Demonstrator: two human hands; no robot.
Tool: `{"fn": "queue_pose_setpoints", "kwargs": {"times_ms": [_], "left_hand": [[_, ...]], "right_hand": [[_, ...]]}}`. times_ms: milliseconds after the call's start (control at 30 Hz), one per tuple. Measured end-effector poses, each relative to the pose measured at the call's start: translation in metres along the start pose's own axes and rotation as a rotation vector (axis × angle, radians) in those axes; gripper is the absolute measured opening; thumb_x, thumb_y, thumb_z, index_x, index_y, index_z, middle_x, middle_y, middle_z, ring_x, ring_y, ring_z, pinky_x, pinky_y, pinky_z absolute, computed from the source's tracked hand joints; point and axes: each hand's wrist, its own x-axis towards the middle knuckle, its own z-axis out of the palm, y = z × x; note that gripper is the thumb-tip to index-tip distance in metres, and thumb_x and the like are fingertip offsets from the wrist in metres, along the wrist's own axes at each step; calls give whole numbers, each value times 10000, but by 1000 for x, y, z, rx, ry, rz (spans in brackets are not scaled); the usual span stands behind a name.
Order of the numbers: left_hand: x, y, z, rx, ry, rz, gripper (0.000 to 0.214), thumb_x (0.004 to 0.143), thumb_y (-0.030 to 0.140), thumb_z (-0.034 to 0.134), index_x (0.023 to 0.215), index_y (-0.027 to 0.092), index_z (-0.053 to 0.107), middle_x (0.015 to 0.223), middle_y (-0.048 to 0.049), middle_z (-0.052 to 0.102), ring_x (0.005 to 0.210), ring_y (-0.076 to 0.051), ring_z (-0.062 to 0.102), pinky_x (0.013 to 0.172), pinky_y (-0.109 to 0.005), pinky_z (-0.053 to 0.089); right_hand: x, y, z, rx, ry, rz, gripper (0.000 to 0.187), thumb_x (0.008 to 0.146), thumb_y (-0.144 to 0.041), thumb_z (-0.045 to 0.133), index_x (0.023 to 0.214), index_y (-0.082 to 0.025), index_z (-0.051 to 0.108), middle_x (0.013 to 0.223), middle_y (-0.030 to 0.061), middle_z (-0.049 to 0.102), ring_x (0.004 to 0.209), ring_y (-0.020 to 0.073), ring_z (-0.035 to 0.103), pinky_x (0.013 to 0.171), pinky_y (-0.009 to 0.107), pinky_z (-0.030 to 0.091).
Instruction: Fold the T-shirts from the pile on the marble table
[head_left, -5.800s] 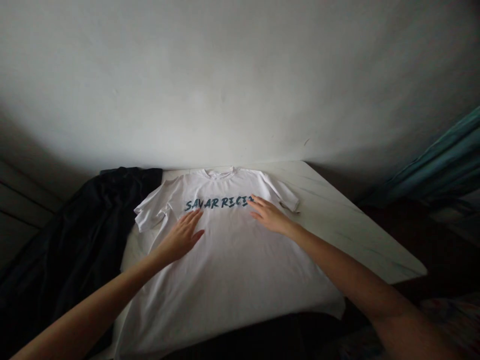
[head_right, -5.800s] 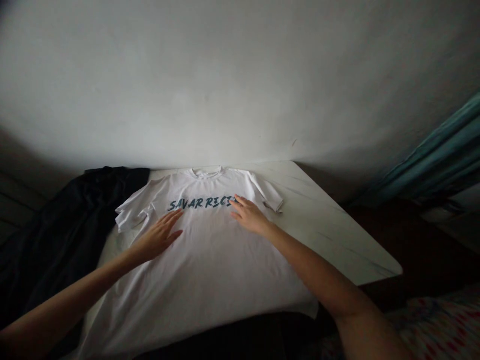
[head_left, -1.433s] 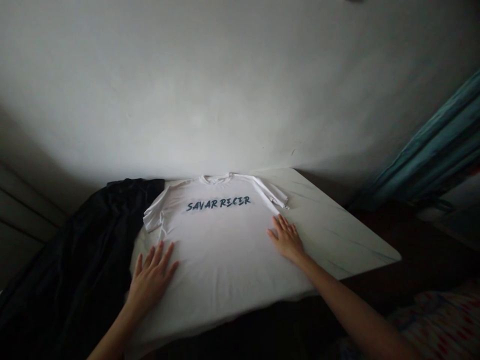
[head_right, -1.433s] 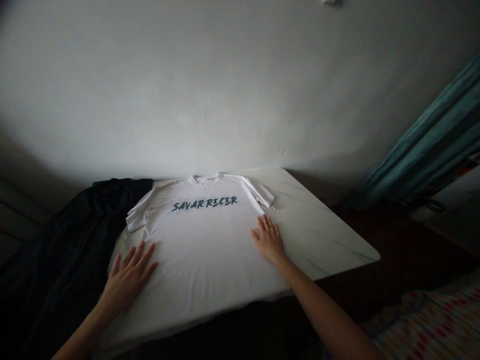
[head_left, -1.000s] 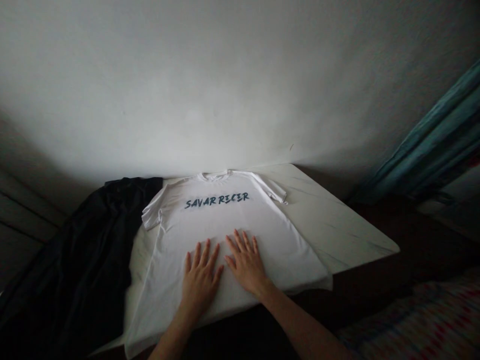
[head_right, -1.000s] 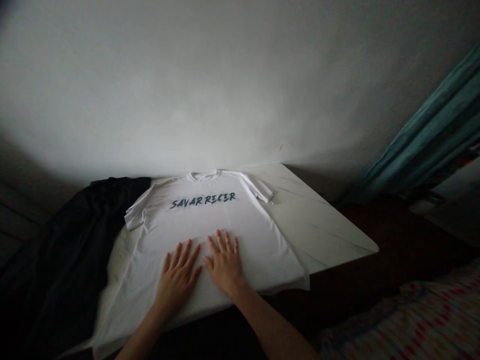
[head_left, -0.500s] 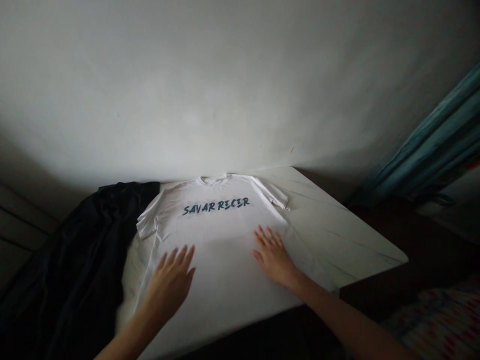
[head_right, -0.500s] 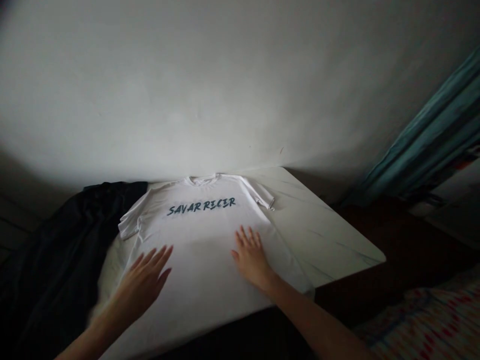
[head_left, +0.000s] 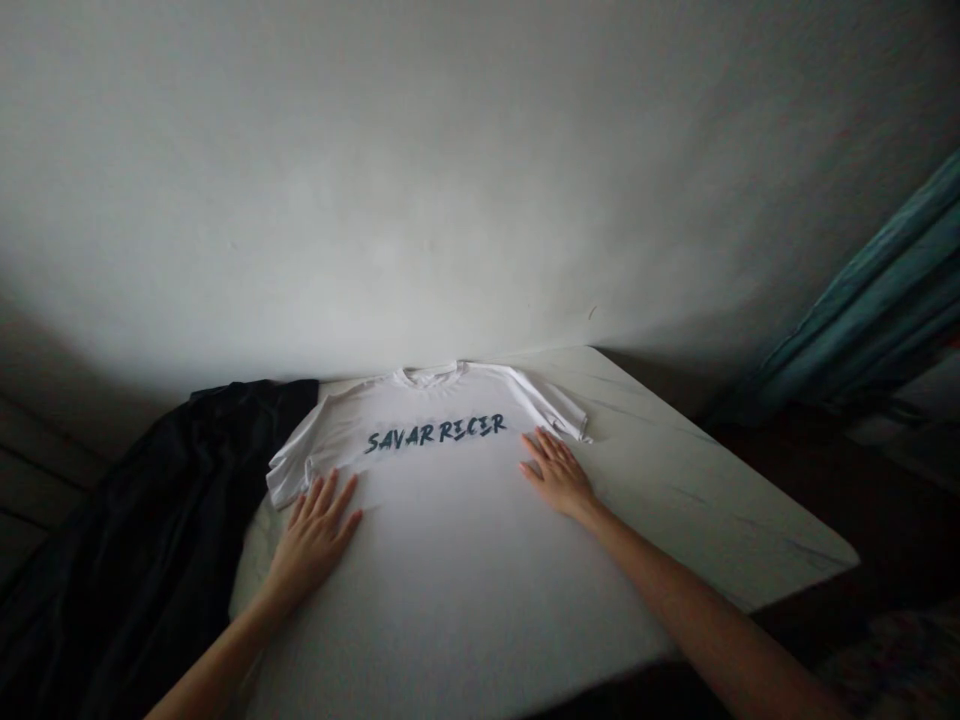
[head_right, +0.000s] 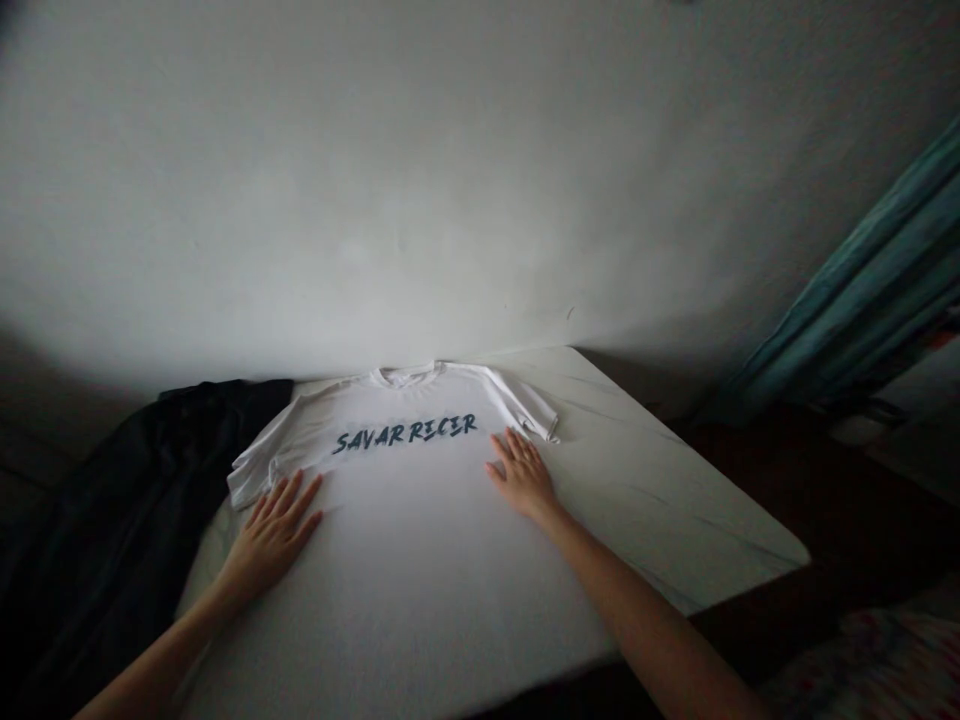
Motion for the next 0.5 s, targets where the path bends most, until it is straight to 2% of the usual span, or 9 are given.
{"fn": "queue_pose_setpoints", "kwargs": {"times_ms": [67, 133, 200, 233, 300, 367, 433, 500], "left_hand": [[-7, -13, 0, 37, 26, 15, 593, 969, 469, 336, 1501, 219, 412, 1576, -108, 360, 1462, -305, 311, 1174, -522, 277], [5, -7, -2, 86, 29, 22, 559, 952, 427, 378, 1441, 187, 504, 1507, -130, 471, 1430, -331, 370, 1191, -551, 227], [36, 16, -6, 91, 19, 39, 515, 943, 366, 406, 1392, 163, 557, 1446, -148, 541, 1399, -346, 417, 1194, -562, 217], [58, 31, -7, 64, 12, 58, 505, 951, 338, 396, 1397, 158, 548, 1450, -147, 537, 1392, -337, 430, 1187, -549, 245], [106, 63, -6, -43, 6, 105, 525, 982, 316, 340, 1465, 145, 456, 1498, -144, 480, 1407, -288, 419, 1170, -482, 311], [149, 87, 1, -123, -29, 117, 527, 1004, 300, 289, 1491, 138, 408, 1524, -144, 440, 1422, -261, 397, 1145, -449, 352], [179, 95, 11, -132, -43, 120, 526, 1017, 325, 272, 1507, 171, 383, 1554, -127, 394, 1443, -264, 359, 1145, -466, 342], [195, 85, 20, -95, -49, 110, 526, 1019, 389, 292, 1516, 236, 374, 1583, -93, 346, 1464, -283, 312, 1161, -502, 300]], "right_hand": [[0, 12, 3, -22, 7, 25, 604, 998, -424, 375, 1532, -144, 347, 1612, 136, 250, 1496, 253, 219, 1213, 447, 188], [10, -2, 8, -9, 17, 20, 606, 997, -408, 368, 1518, -100, 369, 1599, 165, 264, 1494, 287, 216, 1210, 482, 185], [29, -37, 12, 42, 24, -75, 584, 999, -377, 360, 1507, -90, 389, 1595, 166, 271, 1493, 305, 215, 1207, 498, 189], [42, -60, 15, 81, 20, -169, 564, 1001, -354, 354, 1507, -107, 394, 1601, 145, 268, 1494, 292, 215, 1208, 483, 198], [73, -105, 18, 159, -15, -370, 540, 1009, -311, 342, 1514, -127, 381, 1595, 120, 299, 1483, 238, 259, 1212, 430, 207], [105, -138, 20, 196, -61, -502, 527, 1012, -304, 350, 1514, -146, 381, 1584, 102, 333, 1476, 211, 277, 1214, 408, 207], [134, -148, 20, 198, -74, -541, 536, 1013, -356, 376, 1514, -166, 384, 1590, 95, 325, 1483, 221, 258, 1217, 418, 195], [155, -134, 19, 183, -60, -518, 554, 1009, -445, 391, 1515, -219, 388, 1609, 77, 286, 1491, 247, 233, 1217, 447, 176]]}}
